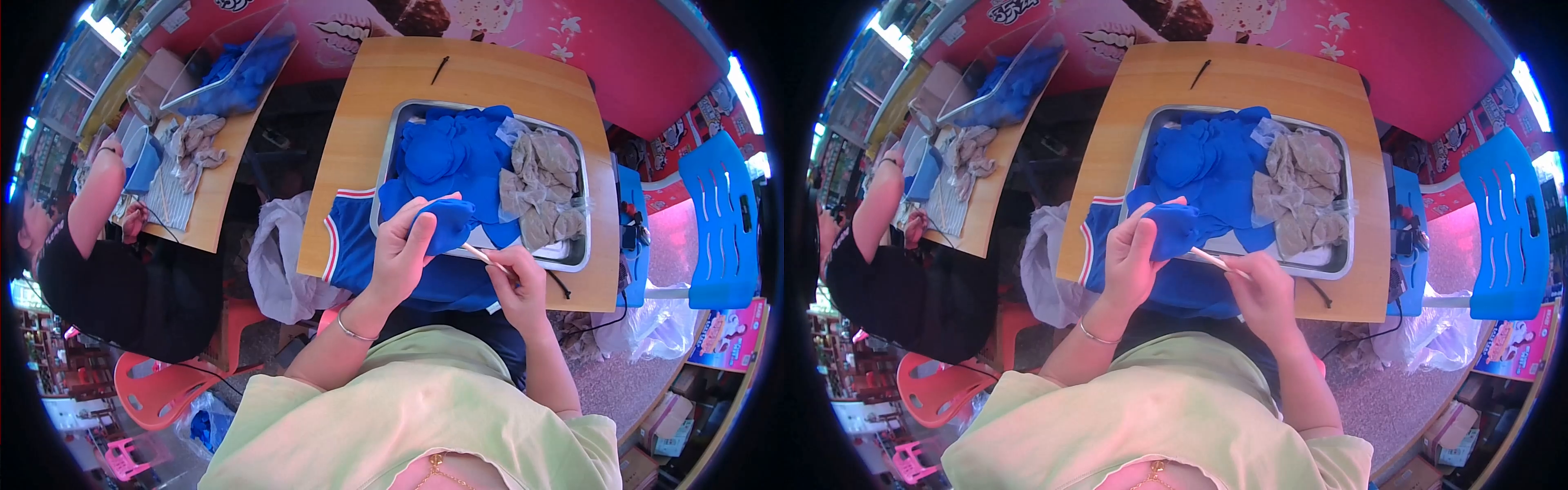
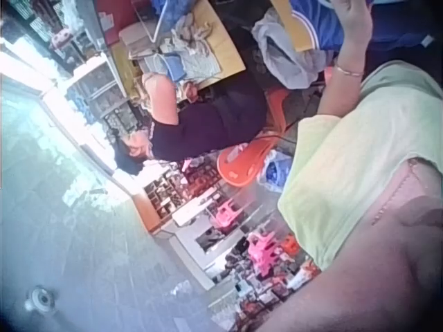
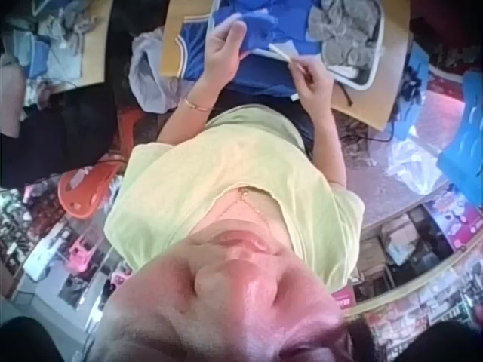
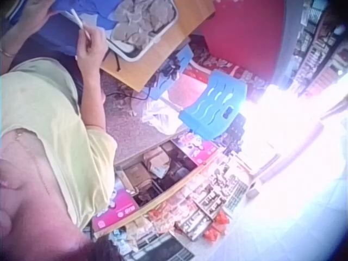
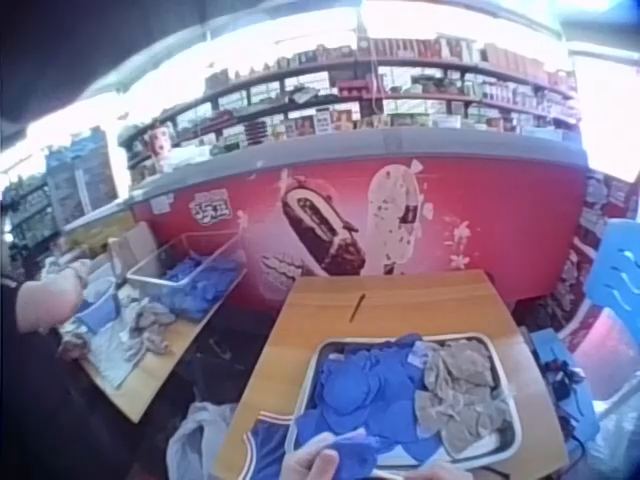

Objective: Manually assemble or turn small fabric components inside out using a wooden tool.

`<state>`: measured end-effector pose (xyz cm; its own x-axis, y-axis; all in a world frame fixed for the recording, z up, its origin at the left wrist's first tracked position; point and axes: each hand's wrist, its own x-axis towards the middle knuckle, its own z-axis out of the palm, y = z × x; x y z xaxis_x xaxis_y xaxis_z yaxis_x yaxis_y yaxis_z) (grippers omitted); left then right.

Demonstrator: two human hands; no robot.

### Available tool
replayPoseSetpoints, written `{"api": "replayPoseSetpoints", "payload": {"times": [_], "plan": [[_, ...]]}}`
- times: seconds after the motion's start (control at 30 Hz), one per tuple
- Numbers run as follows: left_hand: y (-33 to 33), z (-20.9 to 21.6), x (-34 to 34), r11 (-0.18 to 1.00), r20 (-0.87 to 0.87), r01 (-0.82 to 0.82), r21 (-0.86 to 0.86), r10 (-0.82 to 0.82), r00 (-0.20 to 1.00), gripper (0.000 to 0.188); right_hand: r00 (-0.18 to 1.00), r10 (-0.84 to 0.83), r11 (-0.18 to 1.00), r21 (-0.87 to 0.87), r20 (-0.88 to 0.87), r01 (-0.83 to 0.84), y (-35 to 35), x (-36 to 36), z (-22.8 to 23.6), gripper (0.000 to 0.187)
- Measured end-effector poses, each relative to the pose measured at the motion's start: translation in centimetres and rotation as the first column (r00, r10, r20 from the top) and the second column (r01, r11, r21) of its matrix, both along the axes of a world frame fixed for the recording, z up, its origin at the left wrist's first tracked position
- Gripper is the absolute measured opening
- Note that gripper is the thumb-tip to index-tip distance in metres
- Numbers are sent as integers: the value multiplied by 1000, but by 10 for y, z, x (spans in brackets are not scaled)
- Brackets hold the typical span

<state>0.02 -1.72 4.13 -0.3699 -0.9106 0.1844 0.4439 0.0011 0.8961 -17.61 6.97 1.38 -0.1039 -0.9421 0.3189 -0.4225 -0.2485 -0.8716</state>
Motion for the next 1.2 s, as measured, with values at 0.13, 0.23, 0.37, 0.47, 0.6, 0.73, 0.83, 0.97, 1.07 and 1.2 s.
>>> {"api": "replayPoseSetpoints", "payload": {"times": [0.13,0.23,0.37,0.47,0.6,0.73,0.83,0.97,1.07,1.2], "plan": [[2,-6,0,992,127,-54,-115,68,990,32,960,4,998,62,279,-22,2,5,-7,16],[7,-14,-4,990,102,-68,-125,81,991,31,815,-12,966,217,580,-141,5,9,1,16],[1,-10,-6,985,93,-43,-166,59,994,27,747,-28,952,245,665,-183,4,6,-5,16],[-3,2,-2,990,110,31,-138,-15,994,26,883,-28,990,136,468,-41,0,-1,-8,16],[-11,12,14,950,309,61,-307,39,950,31,1000,0,999,-41,30,1,-2,-6,0,17],[-11,5,12,924,317,26,-381,104,943,31,1000,14,1000,-14,5,-14,0,-3,3,18],[-1,2,5,997,141,-1,-84,13,990,32,986,-10,994,113,169,-9,3,1,0,18],[-1,-9,-2,997,-42,-58,-54,56,998,35,916,3,964,244,400,-109,7,3,1,16],[1,-7,-8,991,-105,-131,-32,127,986,35,808,-16,938,289,589,-192,7,7,3,15],[-2,-10,-6,993,-175,-121,4,120,977,32,785,-24,941,279,618,-191,6,10,0,15]]}}
